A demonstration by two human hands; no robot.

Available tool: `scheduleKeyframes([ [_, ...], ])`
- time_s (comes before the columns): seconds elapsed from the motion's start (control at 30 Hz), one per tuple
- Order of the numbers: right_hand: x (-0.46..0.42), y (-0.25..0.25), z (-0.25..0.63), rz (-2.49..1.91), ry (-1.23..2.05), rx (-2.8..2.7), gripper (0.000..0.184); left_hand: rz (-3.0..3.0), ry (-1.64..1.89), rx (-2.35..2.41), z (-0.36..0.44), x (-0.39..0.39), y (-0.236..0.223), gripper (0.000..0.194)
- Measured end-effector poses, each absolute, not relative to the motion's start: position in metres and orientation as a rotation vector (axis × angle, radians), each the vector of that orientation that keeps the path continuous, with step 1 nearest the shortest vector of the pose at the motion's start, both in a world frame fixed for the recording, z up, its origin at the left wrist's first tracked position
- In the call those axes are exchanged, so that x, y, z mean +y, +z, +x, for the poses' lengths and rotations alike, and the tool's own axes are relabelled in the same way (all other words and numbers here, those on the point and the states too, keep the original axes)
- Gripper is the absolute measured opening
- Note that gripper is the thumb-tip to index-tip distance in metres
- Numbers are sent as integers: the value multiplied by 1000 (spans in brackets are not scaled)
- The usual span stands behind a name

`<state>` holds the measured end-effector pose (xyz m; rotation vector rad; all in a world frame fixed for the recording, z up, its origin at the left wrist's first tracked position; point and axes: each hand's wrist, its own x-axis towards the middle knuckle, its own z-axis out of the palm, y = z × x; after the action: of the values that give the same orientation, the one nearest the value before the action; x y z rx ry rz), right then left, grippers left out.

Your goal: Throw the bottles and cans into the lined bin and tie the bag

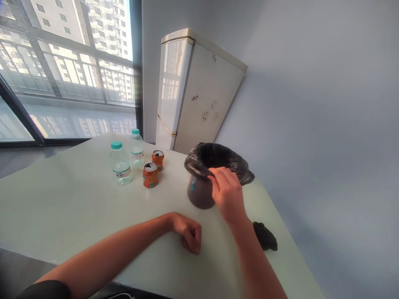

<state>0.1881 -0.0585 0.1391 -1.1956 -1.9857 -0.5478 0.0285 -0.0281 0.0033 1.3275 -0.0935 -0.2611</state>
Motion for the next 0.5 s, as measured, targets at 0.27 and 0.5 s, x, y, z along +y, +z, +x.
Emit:
scheduleKeyframes([
  [0.27, -69, 122, 159, -1354, -593, -1864, 69, 1332, -324, -283, 32, -22, 0, 56],
  [0.5, -81, 80, 186, -1747, 35, -1359, 132, 1305, -350, -277, 36, -20, -8, 58],
])
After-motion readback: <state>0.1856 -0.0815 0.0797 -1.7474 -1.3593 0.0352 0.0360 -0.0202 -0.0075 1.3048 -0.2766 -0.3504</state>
